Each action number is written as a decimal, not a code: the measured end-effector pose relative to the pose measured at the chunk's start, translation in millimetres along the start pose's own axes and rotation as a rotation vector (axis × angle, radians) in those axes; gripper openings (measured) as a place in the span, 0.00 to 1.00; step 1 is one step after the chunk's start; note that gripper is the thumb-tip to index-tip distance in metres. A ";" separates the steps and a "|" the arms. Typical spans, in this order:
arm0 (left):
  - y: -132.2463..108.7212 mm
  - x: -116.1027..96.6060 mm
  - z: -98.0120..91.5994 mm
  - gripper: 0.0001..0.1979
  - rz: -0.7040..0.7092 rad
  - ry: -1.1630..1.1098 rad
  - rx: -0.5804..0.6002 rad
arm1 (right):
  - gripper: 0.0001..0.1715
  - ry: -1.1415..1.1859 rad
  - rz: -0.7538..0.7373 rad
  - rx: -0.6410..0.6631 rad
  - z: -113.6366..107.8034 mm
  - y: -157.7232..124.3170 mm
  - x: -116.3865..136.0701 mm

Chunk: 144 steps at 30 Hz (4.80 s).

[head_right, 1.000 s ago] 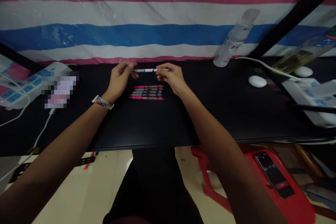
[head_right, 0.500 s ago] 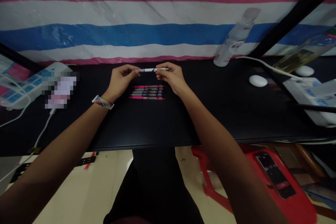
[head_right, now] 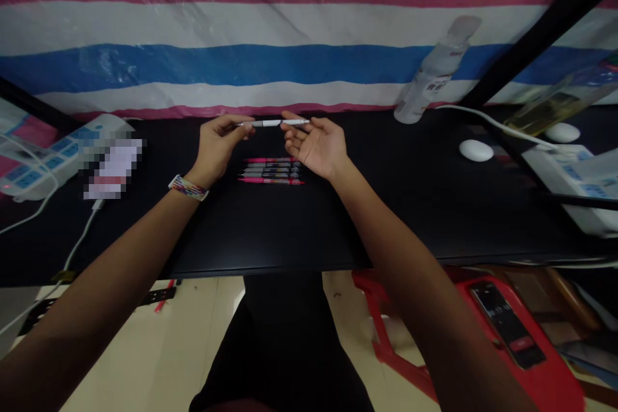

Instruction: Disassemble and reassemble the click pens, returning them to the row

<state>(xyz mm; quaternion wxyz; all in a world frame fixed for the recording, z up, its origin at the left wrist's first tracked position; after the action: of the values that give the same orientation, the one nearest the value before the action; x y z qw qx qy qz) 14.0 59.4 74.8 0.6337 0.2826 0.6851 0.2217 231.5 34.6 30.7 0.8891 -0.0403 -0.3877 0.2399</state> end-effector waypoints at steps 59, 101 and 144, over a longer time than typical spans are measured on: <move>-3.6 0.7 1.9 0.11 -0.029 -0.022 -0.039 | 0.25 0.199 -0.075 -0.024 3.0 -5.1 0.2; -4.4 2.1 4.9 0.09 -0.039 -0.033 -0.030 | 0.28 0.200 -0.106 -0.053 0.9 -2.7 -1.0; -14.4 -4.5 25.5 0.06 0.032 0.472 0.422 | 0.11 -1.554 -0.557 -0.407 24.8 -24.9 15.4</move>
<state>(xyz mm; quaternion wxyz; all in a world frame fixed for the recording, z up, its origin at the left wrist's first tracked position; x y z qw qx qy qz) 38.0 44.4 66.1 0.3809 0.3592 0.8397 0.1443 232.8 16.9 64.7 0.3722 0.0737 -0.9195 -0.1026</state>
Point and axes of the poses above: each hand's wrist, its own y-axis towards the middle knuckle, its own z-axis out of the palm, x = y × z, the point moved 10 cm from there along y, towards the middle knuckle, and after that the axes turned 15 degrees about z, right-handed, at the moved point
